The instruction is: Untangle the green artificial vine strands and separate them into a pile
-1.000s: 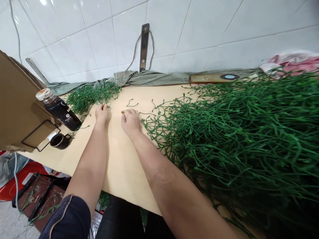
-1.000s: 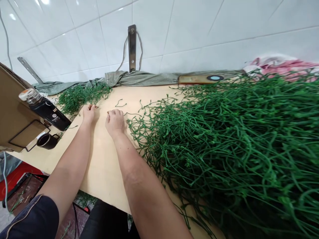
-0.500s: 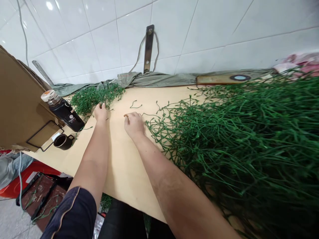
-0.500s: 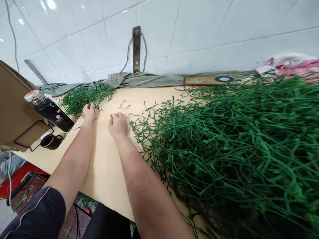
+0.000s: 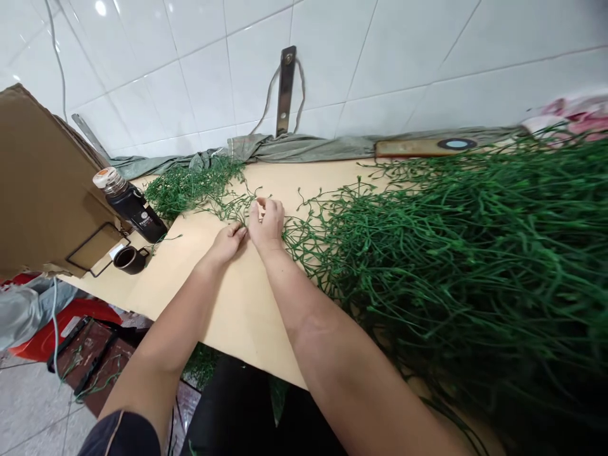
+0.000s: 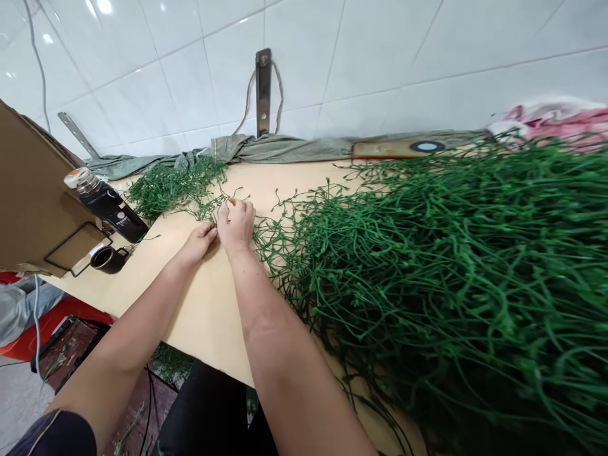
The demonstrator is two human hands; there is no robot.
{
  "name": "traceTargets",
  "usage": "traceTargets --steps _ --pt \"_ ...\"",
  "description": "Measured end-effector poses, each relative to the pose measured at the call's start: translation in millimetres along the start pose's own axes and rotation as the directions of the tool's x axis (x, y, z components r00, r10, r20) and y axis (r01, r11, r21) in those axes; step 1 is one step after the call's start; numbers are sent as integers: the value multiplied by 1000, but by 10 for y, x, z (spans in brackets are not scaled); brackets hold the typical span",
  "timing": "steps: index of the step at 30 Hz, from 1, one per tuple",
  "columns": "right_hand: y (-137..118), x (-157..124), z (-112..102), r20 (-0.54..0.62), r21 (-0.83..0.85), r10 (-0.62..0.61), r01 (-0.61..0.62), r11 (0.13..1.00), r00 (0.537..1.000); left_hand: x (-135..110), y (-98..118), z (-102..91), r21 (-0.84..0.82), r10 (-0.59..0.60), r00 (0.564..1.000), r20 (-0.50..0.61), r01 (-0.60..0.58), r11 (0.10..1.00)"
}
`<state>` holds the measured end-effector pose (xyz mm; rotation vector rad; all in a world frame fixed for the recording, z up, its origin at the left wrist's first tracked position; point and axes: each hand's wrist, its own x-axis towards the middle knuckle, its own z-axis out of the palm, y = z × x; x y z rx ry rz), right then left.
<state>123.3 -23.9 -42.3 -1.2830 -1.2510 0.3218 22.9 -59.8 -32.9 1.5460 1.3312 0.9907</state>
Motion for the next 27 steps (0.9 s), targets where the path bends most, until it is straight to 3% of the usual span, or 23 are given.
traceTargets --steps 3,5,8,11,15,19,21,23,27 --pt "9 15 -39 59 55 54 -58 997 997 -299 55 -4 -176 50 977 209 -13 984" --pt "14 18 -54 168 168 104 -132 977 980 -395 79 -25 -230 107 953 283 -41 972" --pt "8 6 -81 366 301 137 -256 918 921 -385 119 -69 -278 133 953 271 -55 959" --pt "-33 -26 -130 462 321 164 -337 885 871 -306 159 -118 -295 47 976 215 19 955" --pt "-95 -81 -222 411 285 228 -362 888 883 -247 171 -151 -411 -66 992 108 105 905" --pt "-105 -157 -359 342 220 290 -376 900 894 -203 164 -168 -536 -122 991 -57 72 841" --pt "-124 -221 -447 329 191 298 -373 908 896 -177 173 -186 -565 -143 986 -84 71 822" --pt "-178 -308 -536 344 176 290 -365 914 893 -162 189 -208 -581 -152 987 -56 91 809" --pt "-350 -525 -688 450 141 261 -357 923 854 -190 216 -237 -595 -104 987 120 156 788"
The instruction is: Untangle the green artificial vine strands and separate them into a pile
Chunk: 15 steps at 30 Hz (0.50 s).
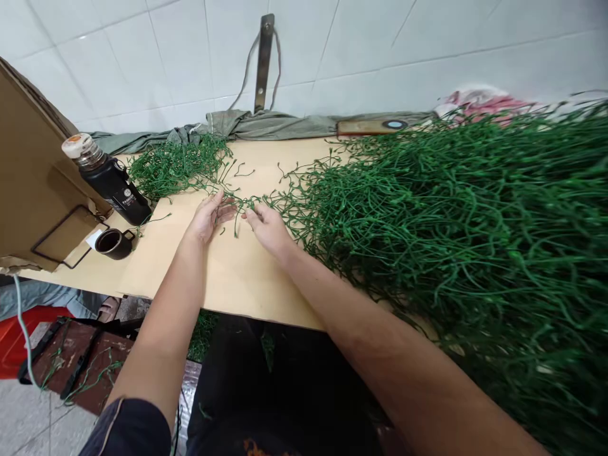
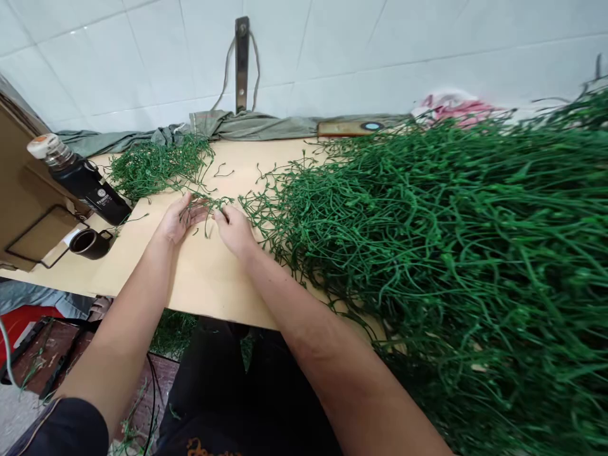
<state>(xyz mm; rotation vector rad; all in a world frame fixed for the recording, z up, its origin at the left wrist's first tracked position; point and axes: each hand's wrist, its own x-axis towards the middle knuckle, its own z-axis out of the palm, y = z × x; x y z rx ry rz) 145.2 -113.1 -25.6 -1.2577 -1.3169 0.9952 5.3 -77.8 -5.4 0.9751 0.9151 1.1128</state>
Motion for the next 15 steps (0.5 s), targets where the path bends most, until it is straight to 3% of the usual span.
traceTargets --steps 6,12,15 --pt "0 -289 16 58 -166 -43 53 985 997 -111 -45 67 -75 -92 987 130 103 992" --pt "23 -335 13 41 -287 -99 106 952 994 -178 -111 272 -124 -97 988 117 112 986" --pt "-4 -349 -4 54 -343 -104 116 932 993 -178 -131 368 -143 -101 993 59 108 984"
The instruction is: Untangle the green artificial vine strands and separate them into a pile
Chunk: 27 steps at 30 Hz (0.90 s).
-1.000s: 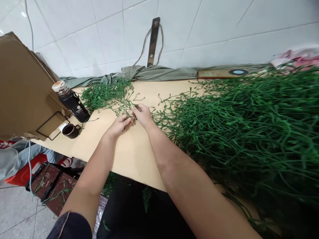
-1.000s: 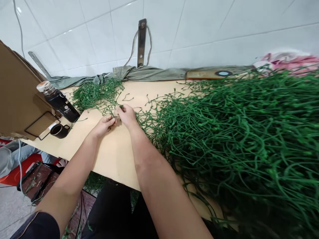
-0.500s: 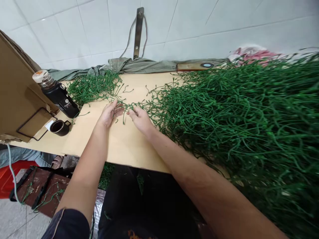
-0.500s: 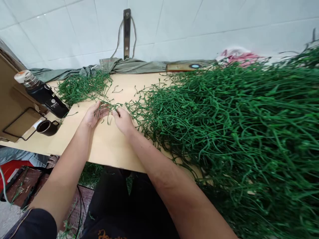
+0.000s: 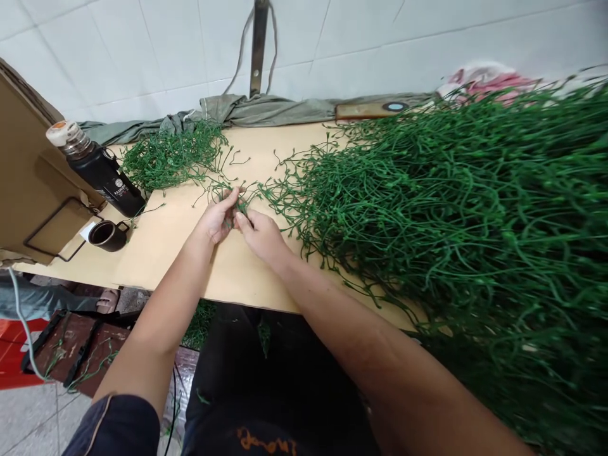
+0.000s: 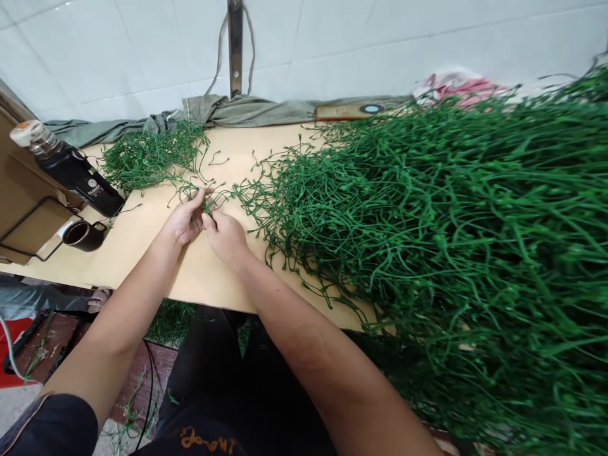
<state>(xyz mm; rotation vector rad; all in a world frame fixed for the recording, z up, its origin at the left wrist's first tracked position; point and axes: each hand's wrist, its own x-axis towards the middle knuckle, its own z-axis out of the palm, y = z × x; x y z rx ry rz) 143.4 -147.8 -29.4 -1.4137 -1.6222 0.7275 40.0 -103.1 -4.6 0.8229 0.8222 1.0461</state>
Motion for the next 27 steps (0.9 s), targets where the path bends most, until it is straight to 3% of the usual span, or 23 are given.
traceTargets --steps 7,14,17,20,23,25,27 --pt "22 -2 -76 71 86 28 -34 996 997 72 -13 16 15 7 992 -128 -5 1000" --pt "-254 -131 -171 127 -267 127 -90 960 984 140 -50 87 21 58 945 -321 -54 998" --pt "-333 -427 -106 272 -364 69 36 931 960 177 -27 91 -99 20 916 -401 -65 993" --pt "-305 -657 -129 353 -316 -75 194 929 933 179 -1 59 -92 9 938 -346 -43 995" --pt "-245 -594 -424 178 -267 9 39 963 984 155 2 16 -47 -9 979 -205 -1 999" --pt "-223 -431 -748 -16 -347 21 -25 938 1000 143 -3 -2 -50 -28 987 -155 21 999" --pt "-212 -264 -1083 -192 -505 12 -109 856 981 139 -4 -7 -54 -49 990 -131 43 998"
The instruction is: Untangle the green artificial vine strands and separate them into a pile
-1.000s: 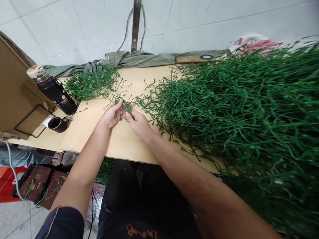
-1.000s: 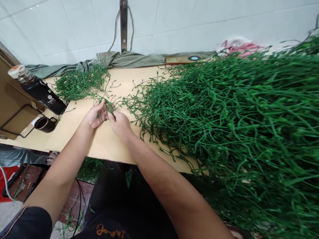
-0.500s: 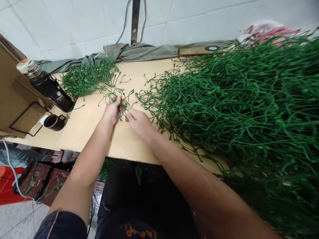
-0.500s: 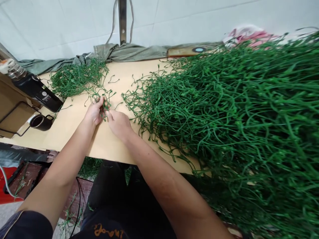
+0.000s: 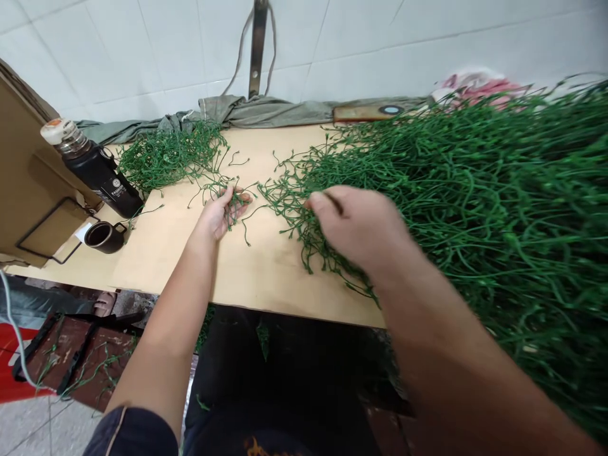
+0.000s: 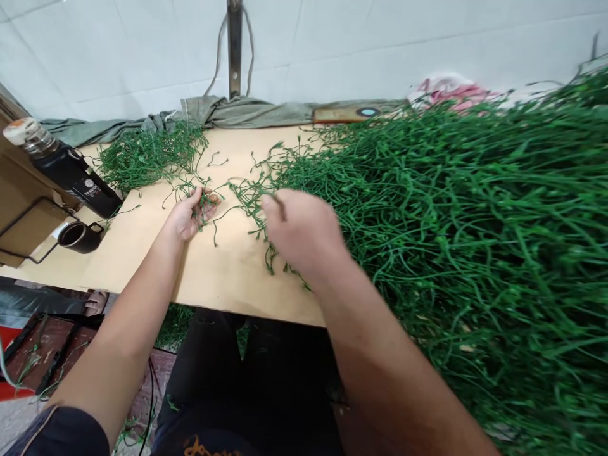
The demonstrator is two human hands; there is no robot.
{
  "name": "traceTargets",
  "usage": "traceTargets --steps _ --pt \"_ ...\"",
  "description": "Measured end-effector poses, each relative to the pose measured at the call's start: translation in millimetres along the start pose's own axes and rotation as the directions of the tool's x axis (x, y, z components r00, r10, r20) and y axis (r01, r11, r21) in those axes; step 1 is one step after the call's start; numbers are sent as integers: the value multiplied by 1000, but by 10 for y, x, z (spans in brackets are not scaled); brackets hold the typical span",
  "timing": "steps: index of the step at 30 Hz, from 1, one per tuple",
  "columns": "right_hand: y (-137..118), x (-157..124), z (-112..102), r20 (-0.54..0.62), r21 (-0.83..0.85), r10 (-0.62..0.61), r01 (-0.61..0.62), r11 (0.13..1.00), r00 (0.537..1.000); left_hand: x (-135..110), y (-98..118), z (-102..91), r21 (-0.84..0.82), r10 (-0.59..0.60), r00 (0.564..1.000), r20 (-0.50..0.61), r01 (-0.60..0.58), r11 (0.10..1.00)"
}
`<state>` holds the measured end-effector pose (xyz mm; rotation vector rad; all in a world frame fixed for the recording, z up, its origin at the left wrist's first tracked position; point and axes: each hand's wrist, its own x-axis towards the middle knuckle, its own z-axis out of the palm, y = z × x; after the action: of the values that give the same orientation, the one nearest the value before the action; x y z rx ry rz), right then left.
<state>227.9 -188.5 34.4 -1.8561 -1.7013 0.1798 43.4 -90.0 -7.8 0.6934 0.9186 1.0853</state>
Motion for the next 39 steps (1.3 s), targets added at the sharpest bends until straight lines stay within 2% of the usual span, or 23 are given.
traceTargets --steps 3,5,7,9,11,13,15,18,22,28,33,36,39 --pt "165 208 -255 -157 -273 115 -155 949 981 2 5 4 -3 -17 1000 25 17 1000" --pt "179 229 -296 -232 -345 154 -230 910 960 5 8 4 -8 -17 999 31 17 1000" --pt "99 184 -236 -256 -355 158 -245 902 954 11 7 1 -11 -20 999 39 20 1000" --pt "-55 122 -93 -191 -339 88 -150 929 978 22 2 -8 -13 -23 998 53 24 1000" --pt "-234 99 106 -26 -276 -54 44 960 998 37 -5 -19 -19 -16 997 74 17 1000" --pt "-389 145 331 131 -144 -157 175 974 979 52 -8 -30 -28 -1 994 106 4 1000" --pt "-490 247 548 235 -32 -131 142 989 963 64 -5 -36 -34 8 991 135 -4 999" --pt "-538 411 804 324 111 -46 11 994 945 72 5 -28 -39 3 989 150 3 999" --pt "-515 474 968 295 250 -75 -2 968 952 73 11 10 -51 2 987 160 6 999" --pt "-464 378 1005 272 315 -105 14 949 957 105 24 5 -76 13 999 49 -9 997" --pt "-372 348 1031 237 437 -73 -39 898 969 145 50 -67 -121 37 998 59 -30 992" --pt "-387 300 961 243 400 -66 -37 916 968 147 34 -61 -102 63 997 49 -58 993" --pt "-463 202 835 257 273 -99 26 962 961 143 9 -16 -63 95 995 -13 -96 993"
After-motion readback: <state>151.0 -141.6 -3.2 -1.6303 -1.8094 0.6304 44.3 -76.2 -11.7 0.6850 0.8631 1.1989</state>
